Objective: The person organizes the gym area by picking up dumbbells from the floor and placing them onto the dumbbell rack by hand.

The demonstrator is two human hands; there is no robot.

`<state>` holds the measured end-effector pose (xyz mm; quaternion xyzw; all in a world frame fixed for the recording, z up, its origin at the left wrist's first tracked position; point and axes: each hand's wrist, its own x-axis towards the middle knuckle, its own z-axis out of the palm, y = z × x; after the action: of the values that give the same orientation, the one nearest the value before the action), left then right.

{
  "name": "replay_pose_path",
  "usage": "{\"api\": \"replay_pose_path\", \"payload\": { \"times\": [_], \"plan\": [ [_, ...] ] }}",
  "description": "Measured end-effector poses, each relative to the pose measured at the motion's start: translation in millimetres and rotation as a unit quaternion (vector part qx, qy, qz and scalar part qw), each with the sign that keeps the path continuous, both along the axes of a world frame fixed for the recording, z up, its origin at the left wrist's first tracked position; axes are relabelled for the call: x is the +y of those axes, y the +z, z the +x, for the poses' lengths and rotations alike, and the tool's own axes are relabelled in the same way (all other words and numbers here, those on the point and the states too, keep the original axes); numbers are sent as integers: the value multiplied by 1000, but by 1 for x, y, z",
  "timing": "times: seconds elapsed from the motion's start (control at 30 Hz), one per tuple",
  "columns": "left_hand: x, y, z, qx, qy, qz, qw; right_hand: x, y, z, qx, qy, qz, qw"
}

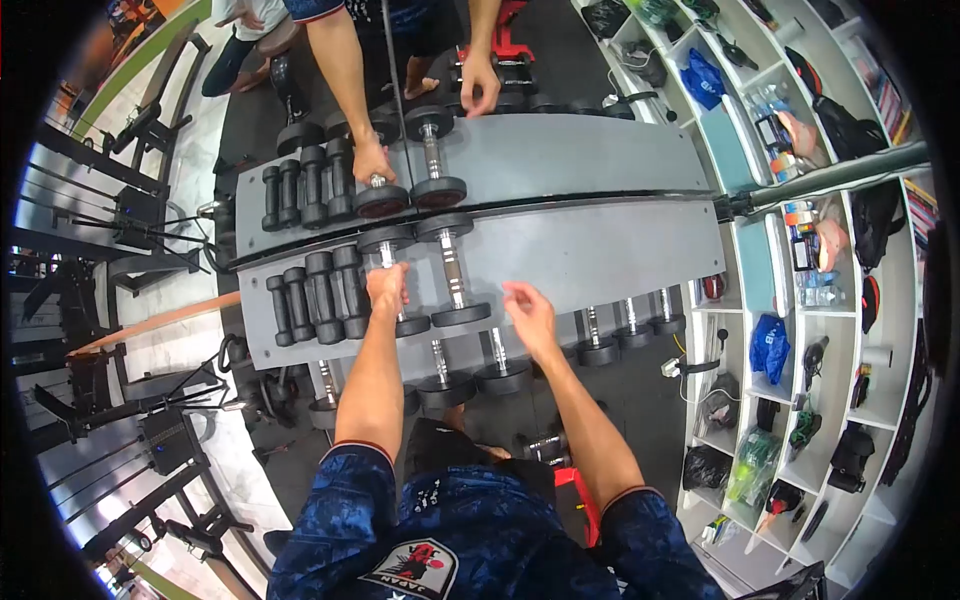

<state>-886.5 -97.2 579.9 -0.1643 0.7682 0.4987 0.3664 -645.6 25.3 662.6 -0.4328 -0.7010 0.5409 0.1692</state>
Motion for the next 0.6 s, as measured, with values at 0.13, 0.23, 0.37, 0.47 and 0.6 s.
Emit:
{"api": "replay_pose_path", "payload": {
  "times": [0.13,0.23,0.37,0.47,0.6],
  "plan": [
    [2,-2,1,18,9,-43,999,18,-32,-73,-82,61,-9,995],
    [6,4,0,21,-6,-83,996,20,-49,-112,-146,96,-135,975],
    [10,25,4,24,-3,-113,993,19,-55,-138,-84,56,-389,916],
    [11,23,0,14,3,-116,993,16,-62,-153,-98,32,-421,901],
    [13,28,2,17,-5,-137,990,6,-61,-156,-101,-28,-330,938]
  ]
}}
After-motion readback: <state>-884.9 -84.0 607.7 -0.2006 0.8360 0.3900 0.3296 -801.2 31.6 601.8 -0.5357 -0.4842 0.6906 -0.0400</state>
